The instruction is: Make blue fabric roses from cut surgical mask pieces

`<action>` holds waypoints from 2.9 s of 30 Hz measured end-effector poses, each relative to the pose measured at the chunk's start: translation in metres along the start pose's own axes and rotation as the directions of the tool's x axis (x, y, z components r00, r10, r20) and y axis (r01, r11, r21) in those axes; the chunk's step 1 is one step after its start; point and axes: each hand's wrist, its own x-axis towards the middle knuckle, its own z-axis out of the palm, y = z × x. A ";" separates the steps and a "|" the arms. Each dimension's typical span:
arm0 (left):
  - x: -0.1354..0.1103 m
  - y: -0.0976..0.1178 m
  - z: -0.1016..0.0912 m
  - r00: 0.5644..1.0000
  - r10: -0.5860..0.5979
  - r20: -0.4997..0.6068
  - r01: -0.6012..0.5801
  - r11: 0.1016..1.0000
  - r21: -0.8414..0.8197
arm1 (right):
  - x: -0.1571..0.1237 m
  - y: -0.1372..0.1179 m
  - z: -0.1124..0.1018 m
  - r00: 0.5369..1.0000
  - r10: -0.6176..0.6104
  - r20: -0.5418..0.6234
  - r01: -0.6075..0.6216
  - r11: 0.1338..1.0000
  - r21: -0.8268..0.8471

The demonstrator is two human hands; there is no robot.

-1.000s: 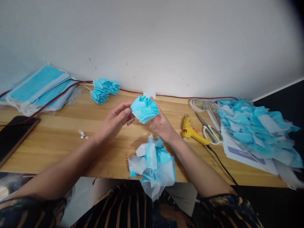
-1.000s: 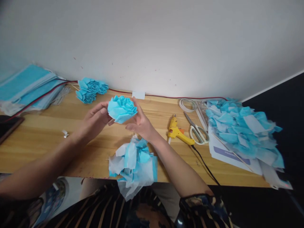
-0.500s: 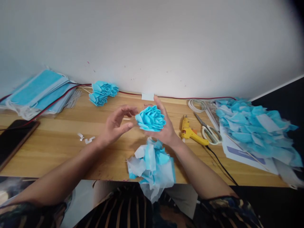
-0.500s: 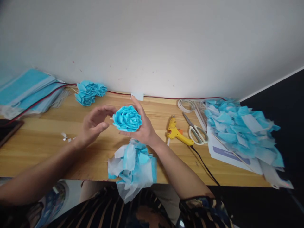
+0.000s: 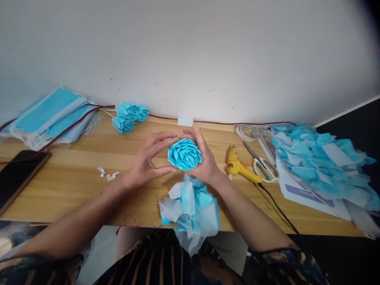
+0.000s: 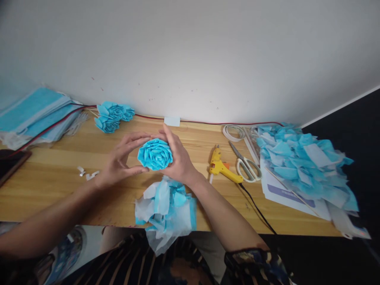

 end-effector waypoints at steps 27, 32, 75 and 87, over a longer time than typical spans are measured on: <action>-0.005 -0.012 0.012 0.940 -0.342 -0.018 0.337 0.933 -0.123 | 0.002 0.002 -0.012 0.951 0.296 -0.084 -0.254 0.909 0.330; 0.000 -0.003 0.013 0.910 -0.403 0.097 0.414 0.893 -0.174 | 0.001 0.009 -0.007 0.950 0.307 -0.065 -0.238 0.841 0.486; 0.000 -0.009 0.016 0.828 -0.553 -0.095 0.549 0.833 -0.068 | 0.008 0.022 -0.005 0.951 0.286 -0.119 -0.211 0.879 0.427; -0.001 -0.016 0.009 0.797 -0.574 -0.187 0.590 0.806 0.045 | 0.014 0.003 -0.032 0.952 -0.188 -0.243 0.079 0.914 -0.399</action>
